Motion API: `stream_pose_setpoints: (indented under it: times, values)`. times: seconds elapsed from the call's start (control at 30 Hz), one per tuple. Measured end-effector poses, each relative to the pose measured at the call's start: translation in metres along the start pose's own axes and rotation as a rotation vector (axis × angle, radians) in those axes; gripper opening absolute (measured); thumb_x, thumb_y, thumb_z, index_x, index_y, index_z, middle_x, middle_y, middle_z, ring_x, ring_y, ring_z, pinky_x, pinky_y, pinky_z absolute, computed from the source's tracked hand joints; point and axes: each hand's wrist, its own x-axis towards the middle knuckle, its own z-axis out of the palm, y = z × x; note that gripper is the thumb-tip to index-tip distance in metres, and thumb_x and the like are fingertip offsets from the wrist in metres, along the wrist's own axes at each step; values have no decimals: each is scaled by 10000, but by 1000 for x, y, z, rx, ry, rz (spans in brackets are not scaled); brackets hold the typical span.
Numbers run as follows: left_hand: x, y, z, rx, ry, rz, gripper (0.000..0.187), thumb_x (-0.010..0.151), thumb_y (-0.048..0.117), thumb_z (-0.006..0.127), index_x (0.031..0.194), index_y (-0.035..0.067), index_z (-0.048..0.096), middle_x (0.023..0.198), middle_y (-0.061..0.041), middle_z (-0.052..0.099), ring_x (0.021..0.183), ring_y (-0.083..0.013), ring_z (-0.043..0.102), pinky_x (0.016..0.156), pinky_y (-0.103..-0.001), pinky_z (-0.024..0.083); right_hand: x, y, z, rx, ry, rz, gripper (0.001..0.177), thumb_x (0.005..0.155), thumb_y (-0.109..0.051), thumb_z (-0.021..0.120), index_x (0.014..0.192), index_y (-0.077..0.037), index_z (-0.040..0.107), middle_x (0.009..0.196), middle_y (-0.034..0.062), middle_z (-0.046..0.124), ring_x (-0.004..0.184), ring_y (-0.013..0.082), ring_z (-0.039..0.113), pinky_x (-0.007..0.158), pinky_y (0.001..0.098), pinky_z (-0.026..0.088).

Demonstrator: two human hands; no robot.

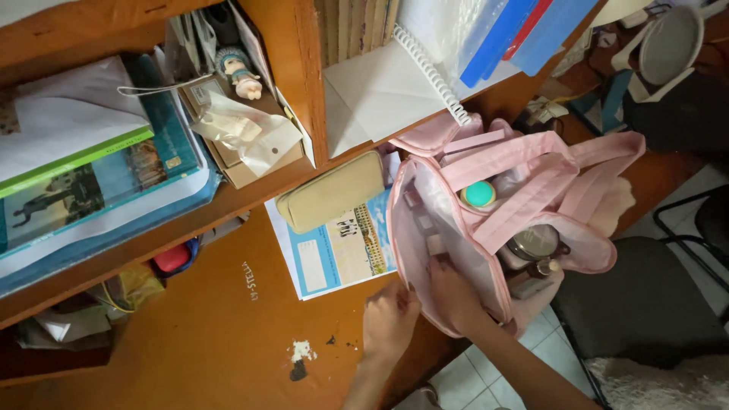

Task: The person packs various items into a pink tote bag. They place a small container, a round tin, a heart-shaped box, a pen, and other small objects into the bag's compartments and main pocket.

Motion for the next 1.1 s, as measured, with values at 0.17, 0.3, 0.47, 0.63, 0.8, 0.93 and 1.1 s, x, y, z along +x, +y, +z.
stream_pose_setpoints:
  times: [0.17,0.3,0.47,0.63,0.8,0.93,1.1]
  values:
    - [0,1,-5,4,-11,-21,231,828,285,619,678,111,591,646,-65,680,572,-285,636,558,-428,483,18,1,19,-444,-40,-36,176,860,-22,459,1025,-66,504,838,148,665,648,293,711,527,414,555]
    - [1,-2,-3,24,6,32,281,846,328,619,669,111,606,649,-81,696,591,-321,652,580,-456,478,28,-1,22,-508,5,-109,218,835,-126,543,1028,-26,518,803,166,701,697,292,725,550,397,581]
    - [0,14,-17,129,-88,-134,372,880,498,550,748,156,615,755,-81,723,745,-374,663,678,-500,476,-6,-20,-11,-381,115,-75,111,880,-205,505,944,-116,523,676,94,663,559,283,689,476,416,543]
    - [-3,43,-28,204,-73,-203,373,877,556,530,966,202,609,1001,-108,644,892,-387,640,748,-551,509,-69,-35,-85,-251,260,-211,348,691,-29,603,986,-142,457,692,87,546,541,320,538,408,438,431]
    - [-2,92,-35,123,460,448,266,906,265,612,1071,64,554,1129,-132,549,1035,-296,553,902,-419,437,-126,-13,-146,689,78,33,202,853,-240,655,1046,-206,706,930,-55,810,832,58,788,690,224,554]
    - [7,116,-7,59,328,461,296,814,206,649,1048,41,573,1073,-132,572,1022,-309,552,905,-415,443,-144,33,-162,962,219,53,173,851,-91,631,1004,-104,711,859,9,763,472,114,713,520,238,616]
    - [31,133,50,409,267,566,832,680,367,803,1351,47,429,1411,-148,443,1129,-361,474,895,-480,431,-138,91,-166,1013,489,165,230,854,-71,609,1076,-27,649,1103,107,736,917,132,688,703,301,663]
